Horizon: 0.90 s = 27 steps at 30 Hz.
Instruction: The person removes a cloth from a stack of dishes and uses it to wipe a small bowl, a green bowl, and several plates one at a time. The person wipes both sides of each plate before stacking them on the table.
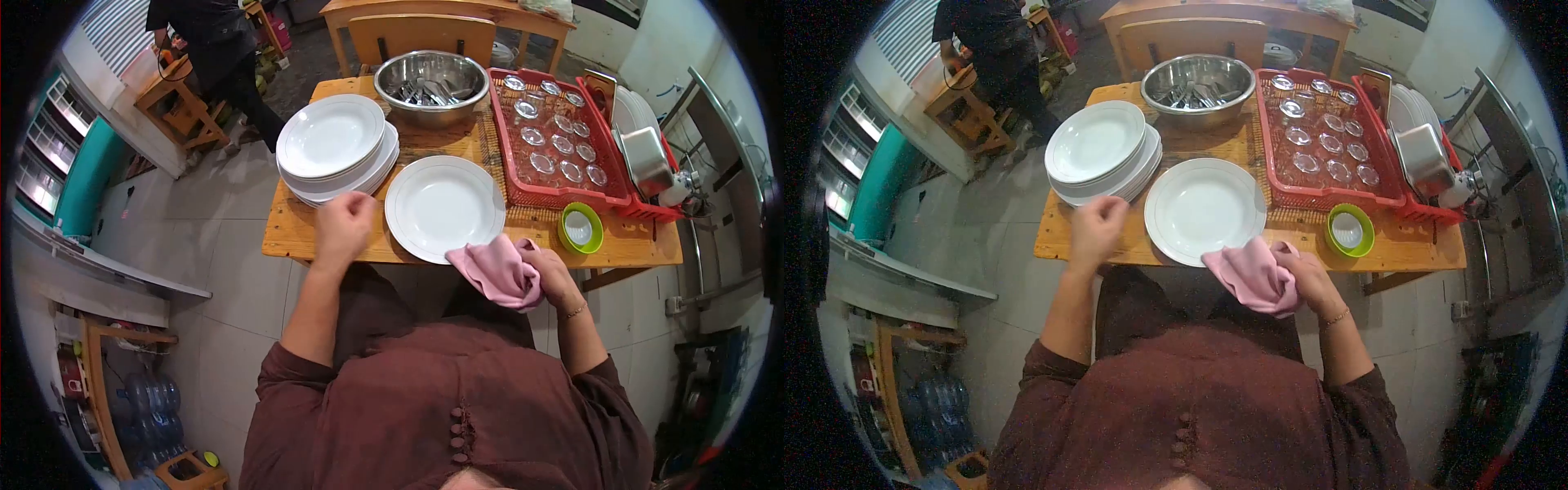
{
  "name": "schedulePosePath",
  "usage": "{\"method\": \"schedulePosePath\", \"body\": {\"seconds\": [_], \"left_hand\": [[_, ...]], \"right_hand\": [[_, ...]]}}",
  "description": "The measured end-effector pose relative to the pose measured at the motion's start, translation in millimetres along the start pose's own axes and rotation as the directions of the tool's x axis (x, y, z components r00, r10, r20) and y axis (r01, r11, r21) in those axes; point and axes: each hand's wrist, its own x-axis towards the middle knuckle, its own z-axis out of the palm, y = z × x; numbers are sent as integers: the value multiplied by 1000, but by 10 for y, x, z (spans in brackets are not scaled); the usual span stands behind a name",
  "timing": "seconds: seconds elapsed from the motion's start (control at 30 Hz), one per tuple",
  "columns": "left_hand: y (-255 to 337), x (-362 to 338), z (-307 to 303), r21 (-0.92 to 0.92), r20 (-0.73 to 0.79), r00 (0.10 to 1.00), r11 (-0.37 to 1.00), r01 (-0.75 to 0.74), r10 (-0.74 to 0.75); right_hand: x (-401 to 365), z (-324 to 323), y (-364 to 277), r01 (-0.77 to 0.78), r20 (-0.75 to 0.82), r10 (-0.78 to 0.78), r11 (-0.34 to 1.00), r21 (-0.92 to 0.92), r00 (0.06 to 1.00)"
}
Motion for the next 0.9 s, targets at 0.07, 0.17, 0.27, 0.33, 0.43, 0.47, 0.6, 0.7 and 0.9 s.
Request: {"method": "schedulePosePath", "body": {"seconds": [0.07, 0.17, 0.27, 0.33, 0.43, 0.47, 0.6, 0.7, 0.9], "left_hand": [[73, 135, -264, 74, -227, 974, 997, 2, 15], [-211, 514, -550, 361, -462, 881, 929, 81, 103], [-469, 929, -681, 434, -483, 872, 842, 320, -82], [-511, 1145, -741, 396, -364, 893, 824, 405, -264], [-645, 1322, -733, 429, -269, 900, 793, 431, -344], [-707, 1354, -711, 451, -256, 904, 785, 425, -342], [-670, 1352, -688, 426, -304, 891, 789, 444, -338], [-794, 1448, -725, 375, -245, 870, 785, 492, -428], [-1159, 1666, -809, -26, -191, 810, 827, 561, -555]], "right_hand": [[26, -71, 49, 16, -27, -15, 999, 48, 1000], [8, -29, -48, 143, -86, -134, 984, 106, 987], [-90, 115, -274, 135, -86, -108, 886, 443, 990], [-112, 19, -275, 107, 88, -188, 819, 564, 978], [-269, 92, -401, 132, 107, -251, 772, 622, 962], [-268, 100, -421, 139, 144, -268, 805, 577, 953], [-305, 163, -467, 148, 132, -225, 890, 432, 966], [-344, 214, -478, 137, 79, -173, 931, 337, 982], [-308, 178, -450, 226, 43, -236, 960, 164, 971]]}}
